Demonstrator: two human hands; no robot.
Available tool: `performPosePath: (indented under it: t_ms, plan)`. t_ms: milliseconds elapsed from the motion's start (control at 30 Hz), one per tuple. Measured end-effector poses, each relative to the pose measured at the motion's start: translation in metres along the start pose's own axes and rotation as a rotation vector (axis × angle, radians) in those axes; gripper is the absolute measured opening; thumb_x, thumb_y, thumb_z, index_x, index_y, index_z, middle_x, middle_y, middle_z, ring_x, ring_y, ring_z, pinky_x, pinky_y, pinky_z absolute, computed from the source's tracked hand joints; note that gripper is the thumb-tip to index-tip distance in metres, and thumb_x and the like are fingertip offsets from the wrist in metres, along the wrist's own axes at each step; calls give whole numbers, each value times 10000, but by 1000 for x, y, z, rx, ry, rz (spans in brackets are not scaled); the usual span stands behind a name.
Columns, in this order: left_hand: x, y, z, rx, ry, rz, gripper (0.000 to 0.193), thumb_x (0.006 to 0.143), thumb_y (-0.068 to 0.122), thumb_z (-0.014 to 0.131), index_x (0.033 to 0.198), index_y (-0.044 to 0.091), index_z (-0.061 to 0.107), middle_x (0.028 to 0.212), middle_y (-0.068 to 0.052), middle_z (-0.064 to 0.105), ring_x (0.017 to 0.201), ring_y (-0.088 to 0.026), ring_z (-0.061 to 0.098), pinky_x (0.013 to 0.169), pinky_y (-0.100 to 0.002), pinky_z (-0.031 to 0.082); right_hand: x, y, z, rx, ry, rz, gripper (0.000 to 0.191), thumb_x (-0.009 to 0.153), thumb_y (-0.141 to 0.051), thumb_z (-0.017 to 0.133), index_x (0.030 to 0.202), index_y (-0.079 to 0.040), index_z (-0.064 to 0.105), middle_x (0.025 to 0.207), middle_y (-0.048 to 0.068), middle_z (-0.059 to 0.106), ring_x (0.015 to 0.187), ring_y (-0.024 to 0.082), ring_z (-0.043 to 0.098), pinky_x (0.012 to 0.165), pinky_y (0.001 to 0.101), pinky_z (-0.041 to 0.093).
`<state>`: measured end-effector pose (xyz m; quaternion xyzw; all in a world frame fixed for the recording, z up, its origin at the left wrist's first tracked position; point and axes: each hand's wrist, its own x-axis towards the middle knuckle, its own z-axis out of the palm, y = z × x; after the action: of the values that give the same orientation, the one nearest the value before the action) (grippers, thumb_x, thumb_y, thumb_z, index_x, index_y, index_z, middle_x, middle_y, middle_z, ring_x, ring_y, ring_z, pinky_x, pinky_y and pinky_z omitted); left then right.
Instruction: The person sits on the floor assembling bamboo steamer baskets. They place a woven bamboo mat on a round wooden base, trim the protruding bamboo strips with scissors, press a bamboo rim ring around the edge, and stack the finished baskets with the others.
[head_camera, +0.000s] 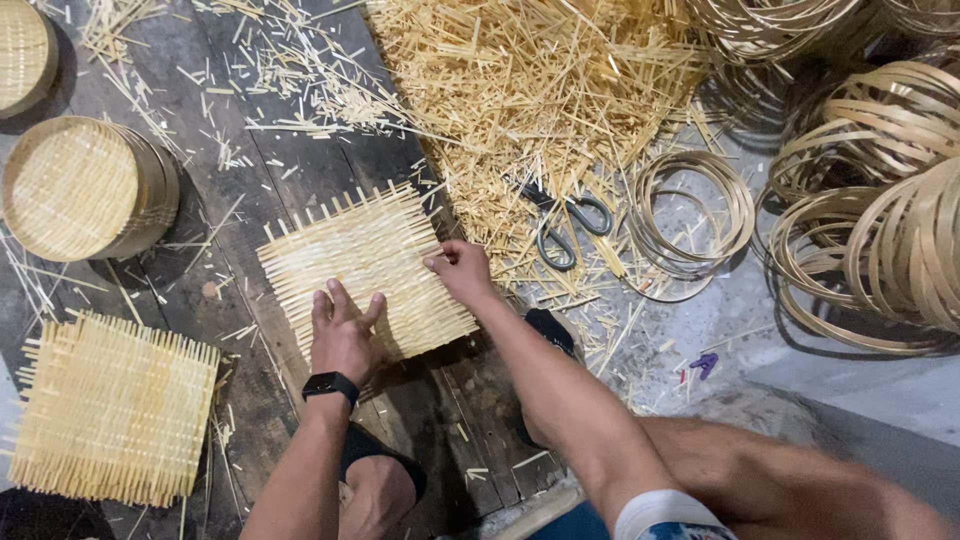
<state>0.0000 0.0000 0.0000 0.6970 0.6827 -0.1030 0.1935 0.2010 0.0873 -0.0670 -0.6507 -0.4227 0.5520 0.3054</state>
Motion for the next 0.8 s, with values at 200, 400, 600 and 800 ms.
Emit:
performPosePath:
  t_ms: [200, 400, 600, 800]
  plan:
    - [4, 0, 18, 27, 22, 33, 860, 645, 272, 909, 1427, 387, 571, 1637, -286, 173, 1496, -516, 203, 1223, -495, 234, 53, 23, -113, 181, 521, -132, 603, 712, 97, 650, 1286, -66, 564, 1264, 106, 635, 1119, 241, 663, 934, 318, 576]
    - [2, -3, 5, -45, 47, 26, 865, 631, 279, 916, 1418, 385, 572, 1637, -277, 174, 1495, -521, 192, 1205, -515, 257, 46, 38, -267, -802, 768, 334, 540, 828, -370, 779, 1255, -74, 634, 1369, 230, 521, 1313, 416, 466, 1097, 586, 321]
    - [-2, 14, -8, 9, -14, 14, 928, 598, 351, 941, 1439, 382, 548, 1632, -278, 171, 1475, -523, 228, 1200, -525, 285, 22, 67, -316, -1045, 692, -163, 148, 930, -158, 708, 1031, -50, 721, 1096, 226, 670, 1067, 414, 618, 945, 495, 505]
    - [5, 21, -77, -29, -249, -88, 800, 767, 626, 826, 1445, 297, 557, 1627, -270, 221, 1482, -462, 262, 1218, -594, 221, -15, -82, -298, -860, 486, -651, 70, 1025, -68, 647, 1006, 0, 652, 959, 188, 653, 859, 360, 634, 767, 480, 505]
